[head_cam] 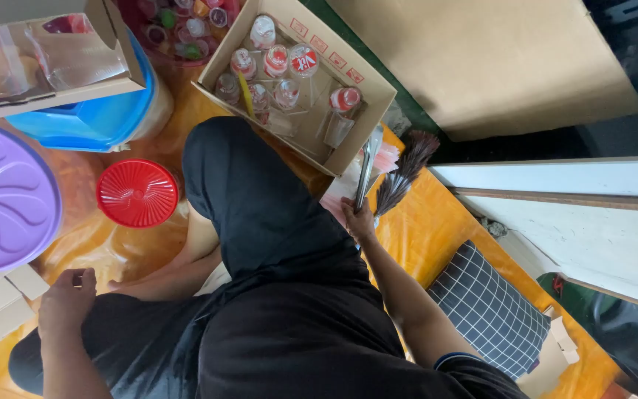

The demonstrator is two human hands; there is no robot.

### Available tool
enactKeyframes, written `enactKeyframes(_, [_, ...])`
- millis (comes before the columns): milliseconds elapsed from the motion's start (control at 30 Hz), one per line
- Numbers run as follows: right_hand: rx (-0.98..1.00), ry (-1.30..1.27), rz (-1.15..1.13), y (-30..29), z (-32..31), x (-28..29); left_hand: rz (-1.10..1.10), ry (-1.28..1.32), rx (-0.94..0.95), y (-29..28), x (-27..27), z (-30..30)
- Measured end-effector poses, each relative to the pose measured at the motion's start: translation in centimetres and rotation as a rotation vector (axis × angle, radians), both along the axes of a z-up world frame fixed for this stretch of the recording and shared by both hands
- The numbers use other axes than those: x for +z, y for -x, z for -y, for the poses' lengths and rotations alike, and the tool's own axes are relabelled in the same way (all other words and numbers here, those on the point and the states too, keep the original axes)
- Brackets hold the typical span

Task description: Assembling a cardboard snack box and filling it with various snack items using hands and tongs.

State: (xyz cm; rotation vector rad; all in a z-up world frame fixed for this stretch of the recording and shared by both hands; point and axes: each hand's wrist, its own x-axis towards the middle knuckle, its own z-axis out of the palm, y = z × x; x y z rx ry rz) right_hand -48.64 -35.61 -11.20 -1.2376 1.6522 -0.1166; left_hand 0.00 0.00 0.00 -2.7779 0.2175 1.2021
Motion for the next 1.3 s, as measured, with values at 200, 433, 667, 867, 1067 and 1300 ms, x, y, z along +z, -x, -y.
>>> enactKeyframes(200, [-0.023, 0.060, 0.028, 0.0, -0.2, 0.2, 0.001, -0.008, -0.019, 0.2, 0.4, 0.3])
enactKeyframes(433, [0.009, 0.051, 0.000, 0.4, -0.2, -0.2, 0.004, 0.003, -0.017, 0.0, -0.4, -0.5])
enactKeyframes(667, [-0.154, 0.048, 0.151, 1.4, 0.1, -0.6, -0.007, 0.002, -0.001, 0.0, 0.2, 0.0])
enactKeyframes(867, [-0.173, 0.058, 0.152, 2.3, 0.4, 1.1, 0.003, 0.045, -0.026, -0.4, -1.2, -0.9])
enactKeyframes(1067, [-0.309, 0.150, 0.164, 1.4, -0.4, 6.4, 0.019, 0.116, 0.016, -0.3, -0.8, -1.1])
enactKeyframes(1300, [-0.177, 0.572, 0.224, -2.7, 1.4, 17.3, 0.280, 0.711, 0.162, 2.0, -0.9, -2.8])
